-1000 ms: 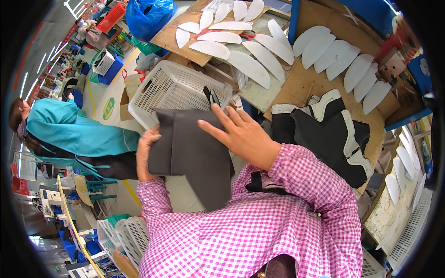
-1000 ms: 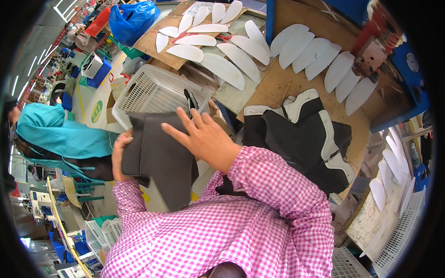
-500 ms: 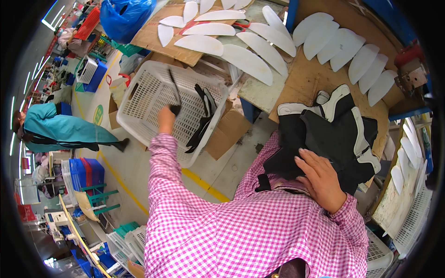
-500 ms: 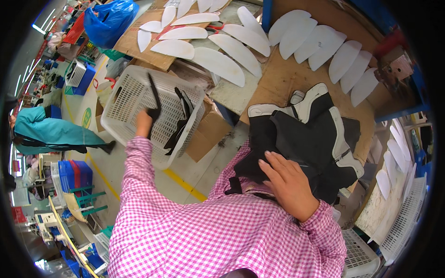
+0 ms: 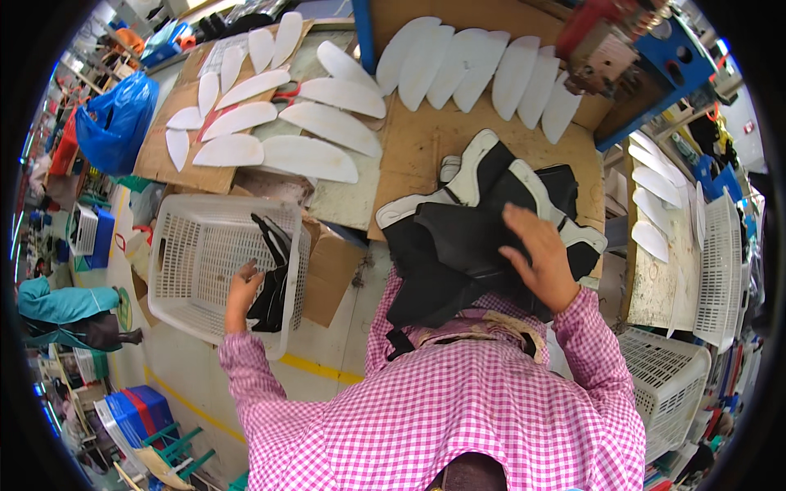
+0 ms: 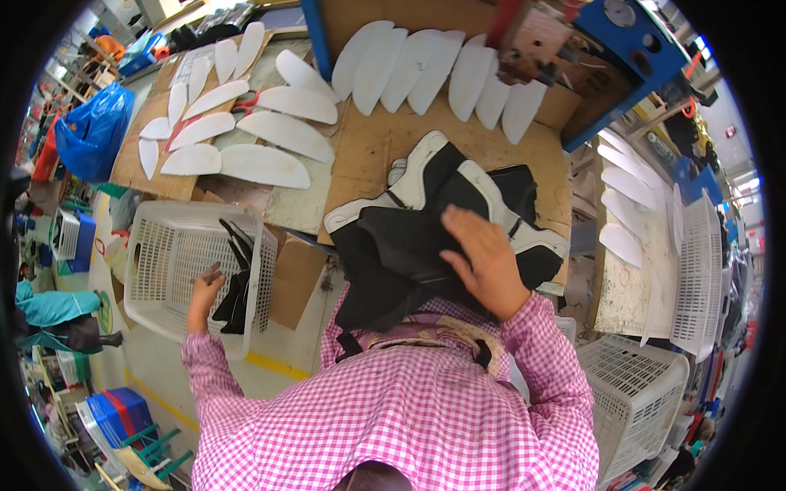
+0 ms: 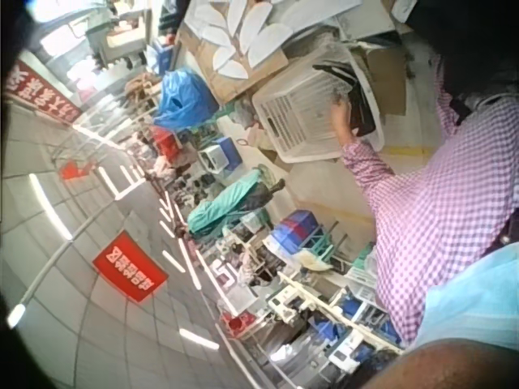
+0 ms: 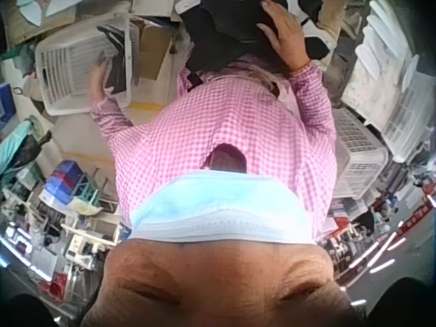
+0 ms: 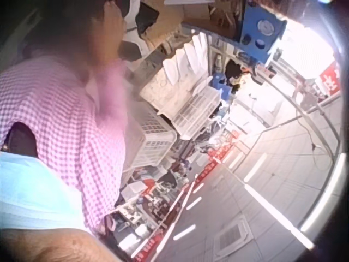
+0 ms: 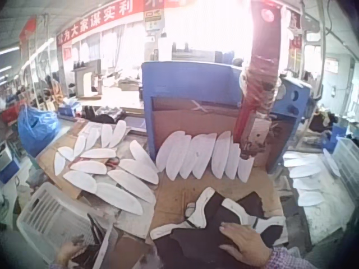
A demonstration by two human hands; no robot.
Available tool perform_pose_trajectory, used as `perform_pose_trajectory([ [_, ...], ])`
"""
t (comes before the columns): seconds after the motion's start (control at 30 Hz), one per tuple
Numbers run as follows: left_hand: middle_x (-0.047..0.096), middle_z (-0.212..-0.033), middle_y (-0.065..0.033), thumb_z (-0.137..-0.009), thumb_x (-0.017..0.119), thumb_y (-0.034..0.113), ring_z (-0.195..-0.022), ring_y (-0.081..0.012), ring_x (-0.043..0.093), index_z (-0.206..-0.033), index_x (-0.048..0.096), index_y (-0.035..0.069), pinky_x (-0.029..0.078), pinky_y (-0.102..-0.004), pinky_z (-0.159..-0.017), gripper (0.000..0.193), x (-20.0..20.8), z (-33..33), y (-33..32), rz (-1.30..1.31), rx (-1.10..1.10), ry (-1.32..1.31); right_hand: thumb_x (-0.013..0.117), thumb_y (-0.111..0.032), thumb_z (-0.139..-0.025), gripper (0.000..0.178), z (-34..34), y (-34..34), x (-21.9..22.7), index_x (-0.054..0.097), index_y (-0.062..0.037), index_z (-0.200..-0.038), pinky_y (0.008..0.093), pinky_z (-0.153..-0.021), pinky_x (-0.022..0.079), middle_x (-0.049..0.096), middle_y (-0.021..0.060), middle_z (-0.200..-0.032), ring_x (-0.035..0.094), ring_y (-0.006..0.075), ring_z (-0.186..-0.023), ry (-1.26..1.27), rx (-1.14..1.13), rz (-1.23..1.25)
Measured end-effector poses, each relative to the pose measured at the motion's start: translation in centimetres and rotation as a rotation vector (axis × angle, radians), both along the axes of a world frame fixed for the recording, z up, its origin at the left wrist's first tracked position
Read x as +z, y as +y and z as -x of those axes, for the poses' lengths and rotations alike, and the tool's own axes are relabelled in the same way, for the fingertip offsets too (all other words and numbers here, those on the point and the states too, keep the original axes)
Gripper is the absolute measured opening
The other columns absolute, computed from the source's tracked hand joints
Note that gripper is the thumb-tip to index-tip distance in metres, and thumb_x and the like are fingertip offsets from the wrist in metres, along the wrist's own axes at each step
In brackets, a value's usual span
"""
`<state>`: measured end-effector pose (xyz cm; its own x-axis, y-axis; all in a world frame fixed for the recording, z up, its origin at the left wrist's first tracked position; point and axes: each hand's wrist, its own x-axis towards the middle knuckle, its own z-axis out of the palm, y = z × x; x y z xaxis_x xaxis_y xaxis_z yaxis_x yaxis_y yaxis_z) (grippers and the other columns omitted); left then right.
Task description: The person repeatedly places white insole-like pieces onto black shoe upper parts at a press machine, aligns them, and presses them together. The person handles multiple pairs of components one at a time and stacks the finished units in a nearby basket.
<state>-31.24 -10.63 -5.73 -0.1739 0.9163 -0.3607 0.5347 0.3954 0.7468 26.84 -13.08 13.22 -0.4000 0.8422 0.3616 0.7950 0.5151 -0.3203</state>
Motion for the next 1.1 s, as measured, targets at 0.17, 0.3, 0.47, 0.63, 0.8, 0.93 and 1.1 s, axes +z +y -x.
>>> perform_pose_trajectory([
  [0.17,0.063,-0.115,-0.0141,-0.089,0.060,0.018,-0.102,-0.0218,0.061,-0.131,0.050,-0.005,0.044,-0.0317,-0.094,0.048,10.6,-9.4,-1.7,-0.193,0.025,-0.403,0.075,-0.031,-0.075,0.072,-4.5,1.3,-1.6,0.045,0.0023,-0.131,0.0446,-0.101,0.035,0.042,0.0221,-0.140,0.042,0.0381,-0.126,-0.155,-0.380,-0.012],
  [0.3,0.065,-0.109,-0.0128,-0.090,0.058,0.017,-0.099,-0.0195,0.062,-0.127,0.052,-0.006,0.046,-0.0329,-0.092,0.044,14.8,-17.8,-2.1,-0.234,-0.118,-0.615,0.078,-0.035,-0.070,0.069,-6.1,0.6,-3.3,0.051,0.0033,-0.122,0.0464,-0.099,0.035,0.041,0.0256,-0.139,0.041,0.0387,-0.126,-0.219,-0.504,0.018],
  [0.47,0.066,-0.108,-0.0159,-0.088,0.058,0.015,-0.092,-0.0210,0.064,-0.121,0.056,-0.007,0.049,-0.0317,-0.085,0.040,16.2,-26.3,-1.6,-0.127,-0.339,-0.769,0.080,-0.027,-0.069,0.054,-6.0,-0.5,-3.6,0.052,0.0004,-0.107,0.0406,-0.092,0.040,0.055,0.0200,-0.122,0.050,0.0353,-0.116,0.096,-0.539,0.090],
  [0.63,0.068,-0.100,-0.0198,-0.078,0.060,0.007,-0.084,-0.0236,0.067,-0.100,0.066,-0.009,0.053,-0.0333,-0.075,0.027,19.1,-28.2,-1.7,-0.030,-0.535,-0.912,0.082,-0.022,-0.070,0.049,-8.1,-3.5,1.1,0.051,-0.0034,-0.103,0.0375,-0.069,0.051,0.065,0.0165,-0.086,0.065,0.0343,-0.079,0.391,-0.517,0.099],
  [0.8,0.063,-0.113,-0.0157,-0.080,0.064,0.008,-0.100,-0.0226,0.061,-0.114,0.060,-0.007,0.049,-0.0328,-0.090,0.037,19.0,-33.1,-3.2,0.108,-0.718,-0.745,0.080,-0.015,-0.073,0.043,-11.3,-3.3,6.2,0.050,-0.0008,-0.101,0.0284,-0.061,0.048,0.063,0.0122,-0.079,0.061,0.0133,-0.071,0.712,-0.345,0.209],
  [0.93,0.053,-0.129,-0.0110,-0.084,0.064,0.007,-0.118,-0.0220,0.050,-0.130,0.048,-0.005,0.038,-0.0319,-0.103,0.050,17.8,-37.7,-5.6,0.001,-0.819,-0.866,0.080,-0.019,-0.073,0.044,-7.9,0.5,6.0,0.051,-0.0010,-0.103,0.0305,-0.057,0.048,0.063,0.0131,-0.074,0.065,0.0185,-0.069,0.559,-0.262,0.366],
  [1.1,0.053,-0.130,-0.0131,-0.089,0.053,0.002,-0.122,-0.0258,0.049,-0.129,0.048,-0.003,0.037,-0.0389,-0.107,0.040,17.4,-40.1,-5.8,-0.045,-0.404,-1.140,0.075,-0.032,-0.075,0.046,-4.8,4.4,5.5,0.056,-0.0032,-0.106,0.0400,-0.072,0.049,0.065,0.0164,-0.083,0.064,0.0320,-0.083,0.244,-0.269,0.232],
])
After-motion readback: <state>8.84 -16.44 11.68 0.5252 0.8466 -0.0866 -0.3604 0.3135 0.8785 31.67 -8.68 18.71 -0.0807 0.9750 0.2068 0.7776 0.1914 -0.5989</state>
